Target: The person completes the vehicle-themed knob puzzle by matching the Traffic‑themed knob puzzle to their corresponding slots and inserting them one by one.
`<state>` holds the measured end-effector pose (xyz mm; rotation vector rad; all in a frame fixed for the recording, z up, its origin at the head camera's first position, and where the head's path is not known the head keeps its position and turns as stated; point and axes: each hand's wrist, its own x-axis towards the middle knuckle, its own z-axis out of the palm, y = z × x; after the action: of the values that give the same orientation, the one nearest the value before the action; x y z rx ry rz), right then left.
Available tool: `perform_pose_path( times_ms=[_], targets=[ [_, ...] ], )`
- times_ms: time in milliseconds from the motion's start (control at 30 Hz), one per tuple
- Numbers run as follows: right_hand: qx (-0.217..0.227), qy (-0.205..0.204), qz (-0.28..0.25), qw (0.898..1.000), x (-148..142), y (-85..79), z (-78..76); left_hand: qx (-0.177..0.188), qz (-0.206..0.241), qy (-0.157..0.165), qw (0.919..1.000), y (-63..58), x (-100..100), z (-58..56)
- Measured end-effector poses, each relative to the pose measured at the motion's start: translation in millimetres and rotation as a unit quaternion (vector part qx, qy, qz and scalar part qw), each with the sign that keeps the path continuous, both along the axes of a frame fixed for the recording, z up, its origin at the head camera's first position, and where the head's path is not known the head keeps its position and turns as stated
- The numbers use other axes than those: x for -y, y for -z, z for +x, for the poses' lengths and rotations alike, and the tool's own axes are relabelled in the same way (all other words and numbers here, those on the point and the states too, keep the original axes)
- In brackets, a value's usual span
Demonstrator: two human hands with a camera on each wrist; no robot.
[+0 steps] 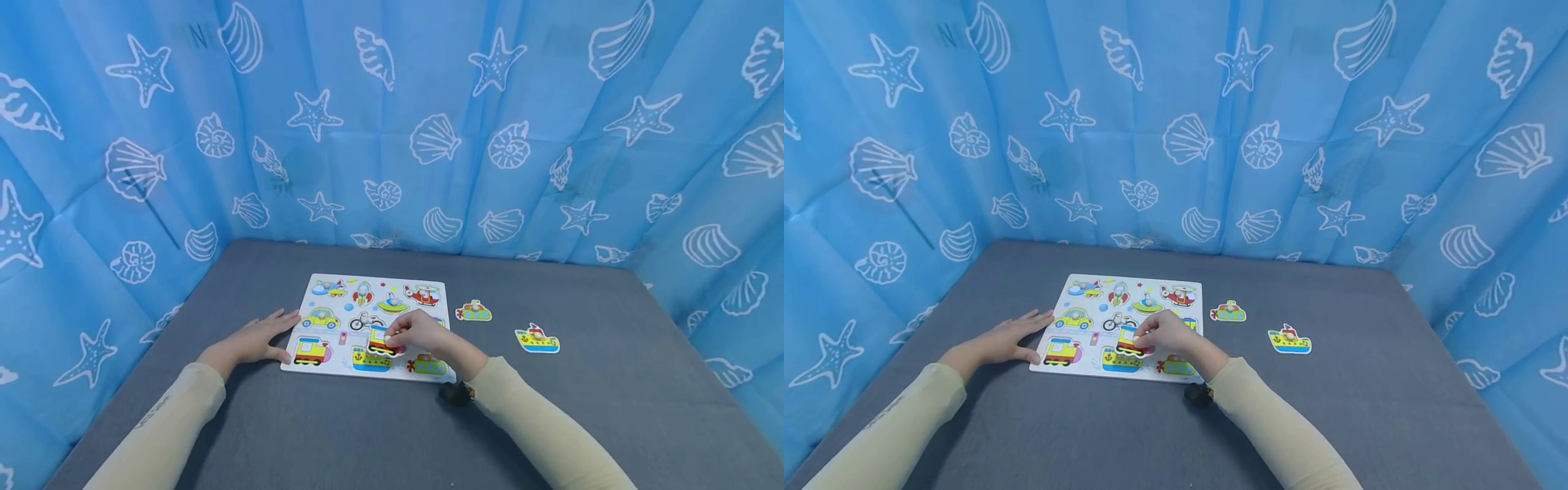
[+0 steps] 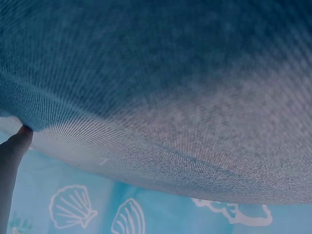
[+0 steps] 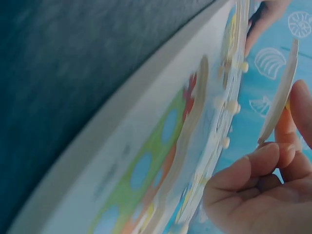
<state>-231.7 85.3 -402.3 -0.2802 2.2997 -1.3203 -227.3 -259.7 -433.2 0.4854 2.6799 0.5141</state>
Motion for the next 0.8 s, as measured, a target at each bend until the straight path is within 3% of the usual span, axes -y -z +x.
perform_pose_path(
  times_ms=[333,800],
  targets=[
    [0.014,0.013,-0.001,1.0,24,5.4,4.7,0.004,0.001,0.002,1.0,0.4,1,0.1],
    [0.007,-0.006,0.006,1.0,57,12.7,7.4,0.012,0.0,-0.003,0.9999,-2.9,0,-0.1]
  ],
)
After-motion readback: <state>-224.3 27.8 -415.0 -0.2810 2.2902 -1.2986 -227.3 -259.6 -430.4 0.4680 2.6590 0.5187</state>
